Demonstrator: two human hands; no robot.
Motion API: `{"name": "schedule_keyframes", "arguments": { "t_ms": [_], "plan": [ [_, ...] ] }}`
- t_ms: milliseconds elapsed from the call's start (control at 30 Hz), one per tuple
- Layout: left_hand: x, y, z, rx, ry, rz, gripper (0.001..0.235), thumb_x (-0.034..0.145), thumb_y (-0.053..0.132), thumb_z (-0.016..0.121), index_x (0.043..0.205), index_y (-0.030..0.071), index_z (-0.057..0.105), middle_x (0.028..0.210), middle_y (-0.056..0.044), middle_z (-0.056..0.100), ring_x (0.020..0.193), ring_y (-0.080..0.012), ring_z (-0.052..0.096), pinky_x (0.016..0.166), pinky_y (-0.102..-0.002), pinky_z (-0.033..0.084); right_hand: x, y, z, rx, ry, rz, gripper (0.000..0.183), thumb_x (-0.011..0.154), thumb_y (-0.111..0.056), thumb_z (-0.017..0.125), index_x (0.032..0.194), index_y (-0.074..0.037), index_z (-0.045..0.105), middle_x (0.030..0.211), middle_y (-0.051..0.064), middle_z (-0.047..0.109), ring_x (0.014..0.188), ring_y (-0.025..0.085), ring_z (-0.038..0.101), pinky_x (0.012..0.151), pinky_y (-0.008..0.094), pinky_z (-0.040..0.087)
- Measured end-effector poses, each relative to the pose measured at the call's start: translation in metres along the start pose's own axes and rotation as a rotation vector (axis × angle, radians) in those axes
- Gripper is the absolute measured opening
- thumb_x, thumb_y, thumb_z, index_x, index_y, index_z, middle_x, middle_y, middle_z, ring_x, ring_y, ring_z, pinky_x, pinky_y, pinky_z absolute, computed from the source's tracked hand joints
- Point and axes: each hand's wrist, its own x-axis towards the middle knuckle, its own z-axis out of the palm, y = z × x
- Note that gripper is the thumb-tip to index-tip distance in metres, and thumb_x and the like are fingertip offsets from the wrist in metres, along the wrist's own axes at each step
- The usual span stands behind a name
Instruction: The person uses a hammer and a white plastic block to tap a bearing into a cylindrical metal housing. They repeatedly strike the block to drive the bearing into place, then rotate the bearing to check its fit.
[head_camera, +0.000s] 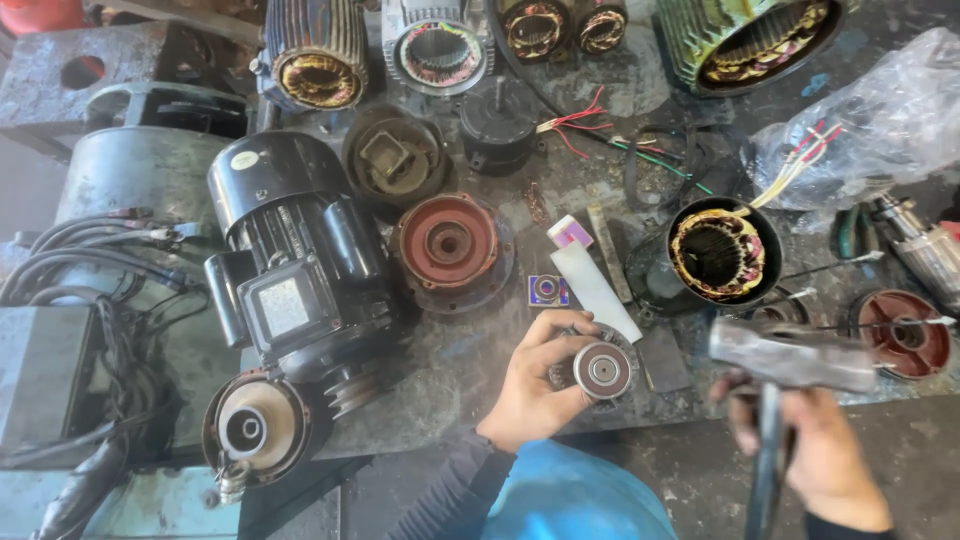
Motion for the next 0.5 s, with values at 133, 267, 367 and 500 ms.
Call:
{"name": "schedule_keyframes", "arguments": {
  "t_ms": [133,267,367,500],
  "plan": [
    [-0.001,-0.002,0.009,-0.038,-0.004,0.008,0.026,0.095,0.027,0.08,0.114,0.01,0.074,0.129,-0.005,0.059,0.135,-0.0366,0.064,0.114,-0.051,0.057,-0.002,-0.064,0.044,-0.307,0.256,-0.225,0.072,0.104,-0.063,0.059,0.107,0.008,0.057,0.061,0.006,0.043,0.043,0.015,0.041,0.041,0.03,0.032],
    [0.004,-0.005,0.014,-0.033,0.006,0.018,0.026,0.094,0.026,0.081,0.113,0.01,0.075,0.128,-0.006,0.059,0.135,-0.0364,0.064,0.111,-0.051,0.059,-0.022,-0.11,0.057,-0.644,0.047,-0.328,0.057,0.104,-0.056,0.05,0.096,0.0,0.059,0.051,0.003,0.049,0.038,0.013,0.046,0.034,0.027,0.041],
    [0.009,-0.006,0.016,0.002,0.016,0.073,0.026,0.094,0.023,0.082,0.115,0.01,0.075,0.127,-0.006,0.061,0.121,-0.0262,0.064,0.109,-0.043,0.055,-0.033,-0.124,0.073,-1.412,0.183,-0.09,0.045,0.068,-0.054,0.079,0.104,-0.028,0.09,0.115,-0.004,0.089,0.09,0.02,0.088,0.082,0.036,0.071],
    [0.012,-0.007,0.015,0.016,0.006,0.067,0.03,0.095,0.028,0.08,0.118,0.01,0.075,0.126,-0.005,0.061,0.121,-0.0255,0.063,0.109,-0.044,0.055,-0.016,-0.126,0.111,-1.715,0.072,0.019,0.045,0.071,-0.071,0.079,0.097,-0.036,0.084,0.082,0.0,0.085,0.078,0.032,0.08,0.068,0.047,0.058]
  ]
}}
